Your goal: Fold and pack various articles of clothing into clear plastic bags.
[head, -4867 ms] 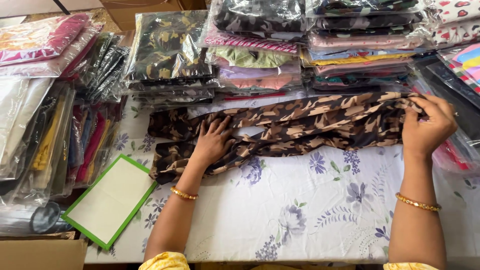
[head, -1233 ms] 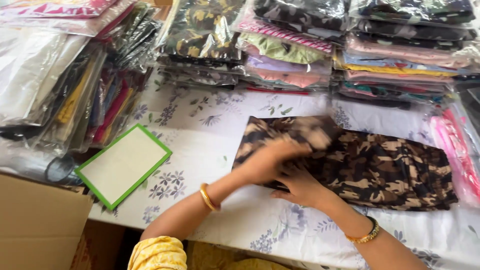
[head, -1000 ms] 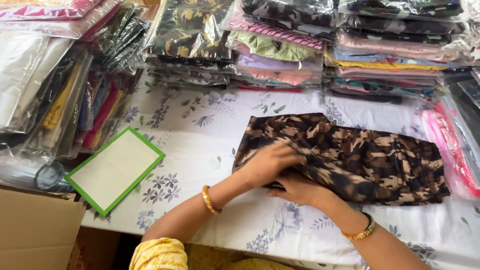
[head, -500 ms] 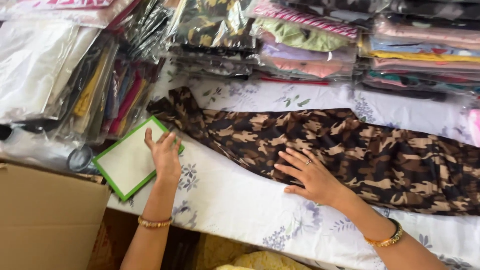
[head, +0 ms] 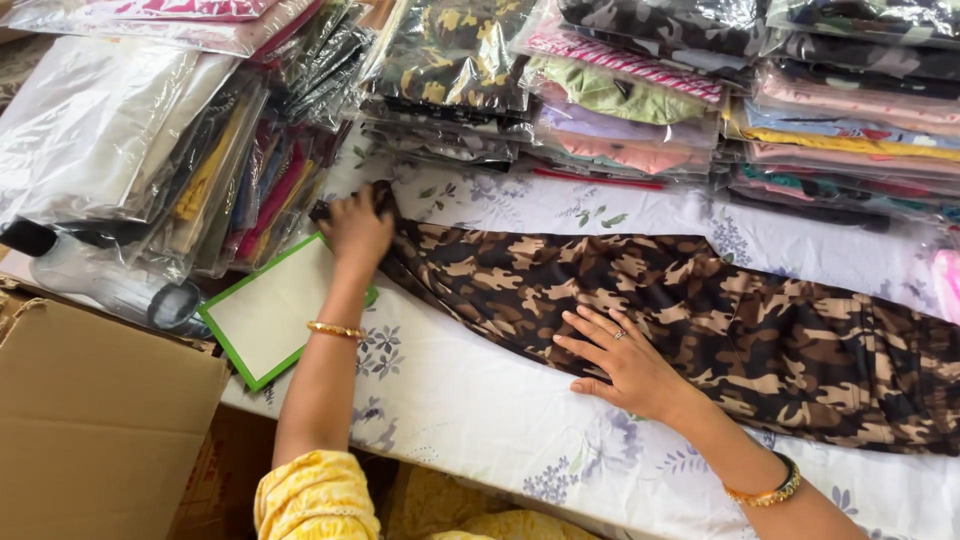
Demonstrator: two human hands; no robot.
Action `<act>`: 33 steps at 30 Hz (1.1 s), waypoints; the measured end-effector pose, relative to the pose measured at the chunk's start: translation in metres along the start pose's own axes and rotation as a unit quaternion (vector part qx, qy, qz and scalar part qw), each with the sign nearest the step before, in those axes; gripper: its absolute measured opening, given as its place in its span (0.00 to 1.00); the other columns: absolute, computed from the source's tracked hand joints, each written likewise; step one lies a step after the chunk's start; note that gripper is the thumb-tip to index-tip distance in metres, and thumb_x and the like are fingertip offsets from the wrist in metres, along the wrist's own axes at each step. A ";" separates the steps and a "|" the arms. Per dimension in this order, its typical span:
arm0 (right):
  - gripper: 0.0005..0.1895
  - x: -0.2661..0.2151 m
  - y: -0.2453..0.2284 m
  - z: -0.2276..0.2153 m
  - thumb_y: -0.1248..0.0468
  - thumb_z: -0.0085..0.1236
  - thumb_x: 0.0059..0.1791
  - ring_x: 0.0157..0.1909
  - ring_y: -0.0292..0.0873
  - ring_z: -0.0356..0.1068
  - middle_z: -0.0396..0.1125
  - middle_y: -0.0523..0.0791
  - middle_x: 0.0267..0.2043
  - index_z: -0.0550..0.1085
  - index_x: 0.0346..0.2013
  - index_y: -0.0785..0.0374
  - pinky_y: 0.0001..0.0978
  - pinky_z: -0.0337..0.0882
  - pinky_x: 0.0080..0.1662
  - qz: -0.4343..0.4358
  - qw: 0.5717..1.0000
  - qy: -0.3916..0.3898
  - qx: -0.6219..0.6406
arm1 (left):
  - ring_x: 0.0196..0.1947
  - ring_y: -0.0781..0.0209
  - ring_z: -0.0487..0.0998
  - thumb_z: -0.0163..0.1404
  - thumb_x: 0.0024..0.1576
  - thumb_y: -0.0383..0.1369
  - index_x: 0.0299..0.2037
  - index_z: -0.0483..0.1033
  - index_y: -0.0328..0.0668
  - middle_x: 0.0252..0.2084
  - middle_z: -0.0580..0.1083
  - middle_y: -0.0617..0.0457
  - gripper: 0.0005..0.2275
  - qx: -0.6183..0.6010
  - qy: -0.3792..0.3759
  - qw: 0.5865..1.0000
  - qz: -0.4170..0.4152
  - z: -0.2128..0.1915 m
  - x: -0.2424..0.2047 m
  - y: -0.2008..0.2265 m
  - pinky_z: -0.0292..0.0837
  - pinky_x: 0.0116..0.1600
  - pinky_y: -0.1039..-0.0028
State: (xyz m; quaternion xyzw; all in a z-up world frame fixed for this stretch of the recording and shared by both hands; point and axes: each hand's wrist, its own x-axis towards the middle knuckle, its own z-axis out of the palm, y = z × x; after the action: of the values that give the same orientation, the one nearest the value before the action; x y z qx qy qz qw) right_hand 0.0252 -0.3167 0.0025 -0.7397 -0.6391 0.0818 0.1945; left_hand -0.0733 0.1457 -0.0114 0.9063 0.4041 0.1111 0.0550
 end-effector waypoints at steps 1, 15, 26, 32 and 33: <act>0.35 -0.001 0.000 0.001 0.39 0.53 0.49 0.78 0.50 0.41 0.50 0.46 0.75 0.67 0.66 0.51 0.54 0.39 0.71 -0.001 1.000 0.000 -0.001 | 0.66 0.44 0.61 0.53 0.55 0.42 0.68 0.62 0.52 0.62 0.68 0.44 0.29 0.024 0.017 0.999 -0.033 0.004 0.010 -0.014 0.55 0.63 0.36; 0.35 -0.001 0.000 0.002 0.39 0.52 0.49 0.77 0.50 0.41 0.50 0.47 0.75 0.67 0.66 0.51 0.54 0.39 0.71 -0.010 1.000 0.004 -0.005 | 0.57 0.48 0.75 0.56 0.57 0.30 0.46 0.83 0.44 0.52 0.78 0.47 0.09 0.219 0.005 0.975 -0.046 -0.059 -0.016 -0.063 0.70 0.59 0.55; 0.35 -0.001 -0.002 -0.002 0.38 0.52 0.49 0.78 0.51 0.41 0.51 0.47 0.75 0.68 0.66 0.52 0.54 0.39 0.71 -0.008 1.000 0.003 -0.003 | 0.72 0.41 0.51 0.51 0.48 0.25 0.65 0.66 0.57 0.65 0.65 0.44 0.30 -0.072 -0.111 0.991 -0.029 -0.017 0.066 0.000 0.41 0.69 0.45; 0.35 -0.001 0.003 0.000 0.39 0.52 0.49 0.78 0.51 0.42 0.52 0.47 0.75 0.68 0.65 0.53 0.54 0.40 0.71 -0.017 1.000 0.010 -0.006 | 0.42 0.49 0.81 0.51 0.47 0.17 0.45 0.84 0.44 0.41 0.79 0.42 0.18 -0.222 -0.010 0.963 0.152 -0.040 0.076 -0.043 0.78 0.52 0.62; 0.35 -0.001 0.003 -0.001 0.39 0.52 0.49 0.78 0.51 0.42 0.52 0.47 0.75 0.68 0.65 0.53 0.54 0.40 0.71 -0.017 1.000 0.008 -0.002 | 0.42 0.49 0.81 0.51 0.47 0.17 0.45 0.84 0.44 0.41 0.79 0.42 0.18 -0.220 -0.014 0.964 0.149 -0.049 0.072 -0.051 0.78 0.52 0.62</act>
State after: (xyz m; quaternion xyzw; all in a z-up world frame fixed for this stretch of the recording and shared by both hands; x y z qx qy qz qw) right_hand 0.0282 -0.3176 0.0016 -0.7299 -0.6499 0.0719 0.1994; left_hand -0.0755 0.2334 0.0376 0.9234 0.2287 0.1912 0.2417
